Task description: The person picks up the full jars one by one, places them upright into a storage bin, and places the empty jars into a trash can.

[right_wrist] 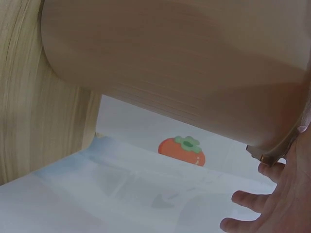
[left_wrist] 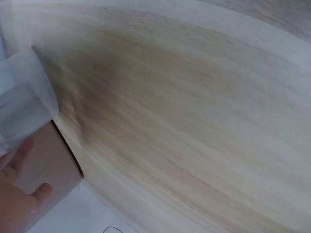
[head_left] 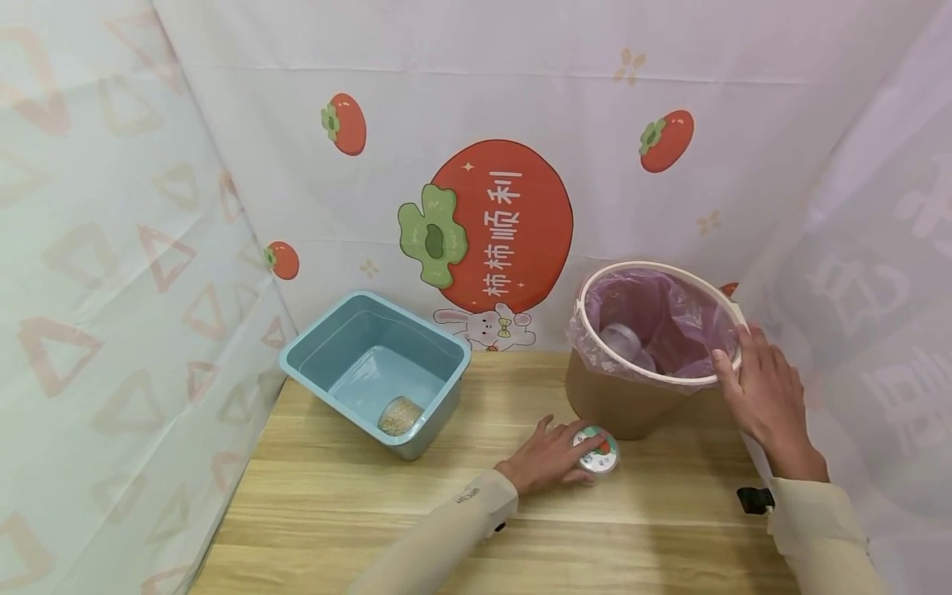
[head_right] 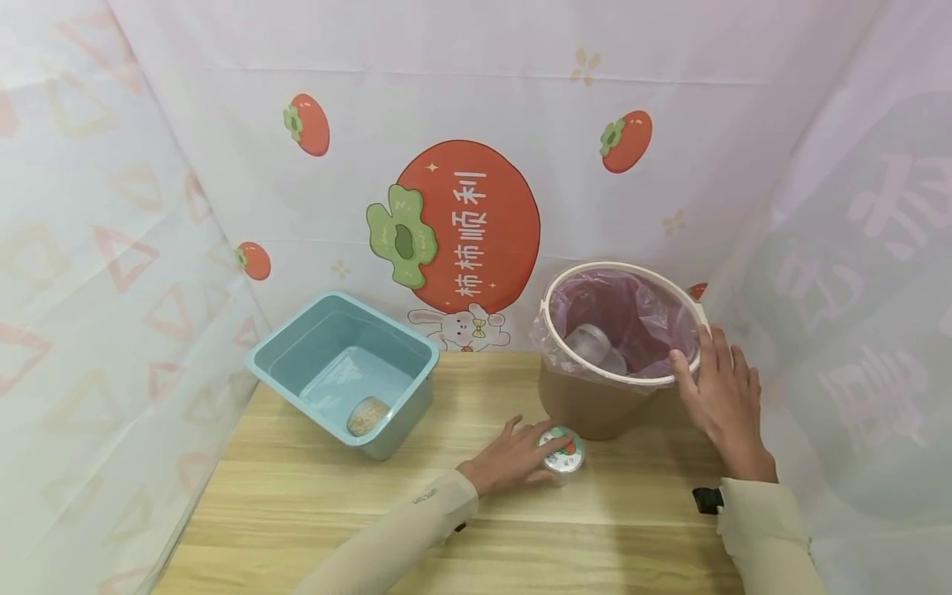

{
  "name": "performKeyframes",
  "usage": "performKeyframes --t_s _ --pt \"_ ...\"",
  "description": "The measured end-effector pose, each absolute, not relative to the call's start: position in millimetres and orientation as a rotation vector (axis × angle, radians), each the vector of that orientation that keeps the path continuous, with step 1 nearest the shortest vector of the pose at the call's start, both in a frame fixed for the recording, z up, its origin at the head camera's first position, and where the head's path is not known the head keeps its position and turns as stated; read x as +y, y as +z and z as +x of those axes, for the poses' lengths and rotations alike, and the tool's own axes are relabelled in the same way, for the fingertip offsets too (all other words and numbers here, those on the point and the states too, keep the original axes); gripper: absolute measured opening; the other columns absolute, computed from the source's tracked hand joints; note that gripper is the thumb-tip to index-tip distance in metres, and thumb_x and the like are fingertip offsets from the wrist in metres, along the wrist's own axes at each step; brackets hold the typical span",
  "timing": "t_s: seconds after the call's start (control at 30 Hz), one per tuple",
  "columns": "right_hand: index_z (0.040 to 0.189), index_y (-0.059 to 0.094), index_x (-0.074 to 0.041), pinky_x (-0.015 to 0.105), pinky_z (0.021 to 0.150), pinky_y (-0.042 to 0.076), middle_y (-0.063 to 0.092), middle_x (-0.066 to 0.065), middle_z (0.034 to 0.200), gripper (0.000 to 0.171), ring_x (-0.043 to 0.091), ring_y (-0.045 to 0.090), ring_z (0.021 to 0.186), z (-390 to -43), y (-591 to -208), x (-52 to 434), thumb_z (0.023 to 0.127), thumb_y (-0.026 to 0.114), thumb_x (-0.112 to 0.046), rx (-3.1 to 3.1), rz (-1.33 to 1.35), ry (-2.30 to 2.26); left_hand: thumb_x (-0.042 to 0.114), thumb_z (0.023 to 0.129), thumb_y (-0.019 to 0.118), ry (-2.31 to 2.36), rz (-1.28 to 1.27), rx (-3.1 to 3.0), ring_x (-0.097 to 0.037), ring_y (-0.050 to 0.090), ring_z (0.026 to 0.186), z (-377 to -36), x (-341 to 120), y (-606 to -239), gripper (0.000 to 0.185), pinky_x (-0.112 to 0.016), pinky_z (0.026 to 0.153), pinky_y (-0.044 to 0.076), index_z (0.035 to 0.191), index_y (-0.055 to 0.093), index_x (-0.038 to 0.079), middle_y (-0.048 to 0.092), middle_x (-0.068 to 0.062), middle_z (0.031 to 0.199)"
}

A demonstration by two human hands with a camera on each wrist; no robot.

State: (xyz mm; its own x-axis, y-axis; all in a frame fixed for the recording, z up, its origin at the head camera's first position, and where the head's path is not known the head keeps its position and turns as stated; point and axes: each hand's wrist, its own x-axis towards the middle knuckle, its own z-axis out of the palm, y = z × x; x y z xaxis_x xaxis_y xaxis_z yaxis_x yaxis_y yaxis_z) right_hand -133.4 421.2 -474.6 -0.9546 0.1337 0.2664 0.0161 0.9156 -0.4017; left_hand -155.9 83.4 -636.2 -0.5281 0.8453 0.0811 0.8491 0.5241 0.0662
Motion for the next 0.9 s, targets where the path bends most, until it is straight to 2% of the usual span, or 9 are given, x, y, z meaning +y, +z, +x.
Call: performKeyframes --t_s 0.13,0.4,0.7,0.9 --pt "0.174 0.016 -0.005 0.088 0.109 0.020 0.015 0.029 0.179 0.076 0.066 0.026 0.150 -133.5 -474.8 422.1 0.116 0.032 -0.051 -2.785 -0.106 0.581 0.069 0.108 0.048 -0.161 -1.487 -2.732 -0.020 0.054 0.151 -160.6 73.7 -635.8 0.078 -0.058 0.127 0.037 0.175 0.025 0.036 0.039 -0.006 0.174" --pt "0.174 0.017 -0.004 0.087 0.108 0.022 0.018 0.032 0.177 0.076 0.066 0.027 0.149 -134.1 -474.9 421.5 0.115 0.033 -0.050 -2.787 -0.105 0.567 0.065 0.110 0.047 -0.187 -1.419 -2.818 -0.023 0.049 0.155 -170.0 54.0 -620.1 0.074 -0.059 0.129 0.034 0.175 0.026 0.036 0.035 -0.005 0.176" --pt "0.174 0.017 -0.004 0.087 0.108 0.022 0.019 0.032 0.176 0.077 0.066 0.027 0.148 -133.9 -474.3 420.8 0.115 0.033 -0.051 -2.787 -0.107 0.569 0.063 0.108 0.055 -0.191 -1.250 -2.894 -0.026 0.048 0.155 -191.0 27.0 -589.2 0.076 -0.062 0.130 0.031 0.173 0.030 0.035 0.037 -0.006 0.175" --pt "0.173 0.018 -0.003 0.086 0.107 0.023 0.022 0.033 0.173 0.076 0.066 0.028 0.147 -133.4 -474.2 421.0 0.115 0.034 -0.050 -2.783 -0.096 0.565 0.059 0.108 0.059 -0.157 -1.179 -2.879 -0.029 0.054 0.150 -203.6 6.0 -562.7 0.075 -0.064 0.129 0.032 0.173 0.032 0.033 0.040 -0.009 0.173"
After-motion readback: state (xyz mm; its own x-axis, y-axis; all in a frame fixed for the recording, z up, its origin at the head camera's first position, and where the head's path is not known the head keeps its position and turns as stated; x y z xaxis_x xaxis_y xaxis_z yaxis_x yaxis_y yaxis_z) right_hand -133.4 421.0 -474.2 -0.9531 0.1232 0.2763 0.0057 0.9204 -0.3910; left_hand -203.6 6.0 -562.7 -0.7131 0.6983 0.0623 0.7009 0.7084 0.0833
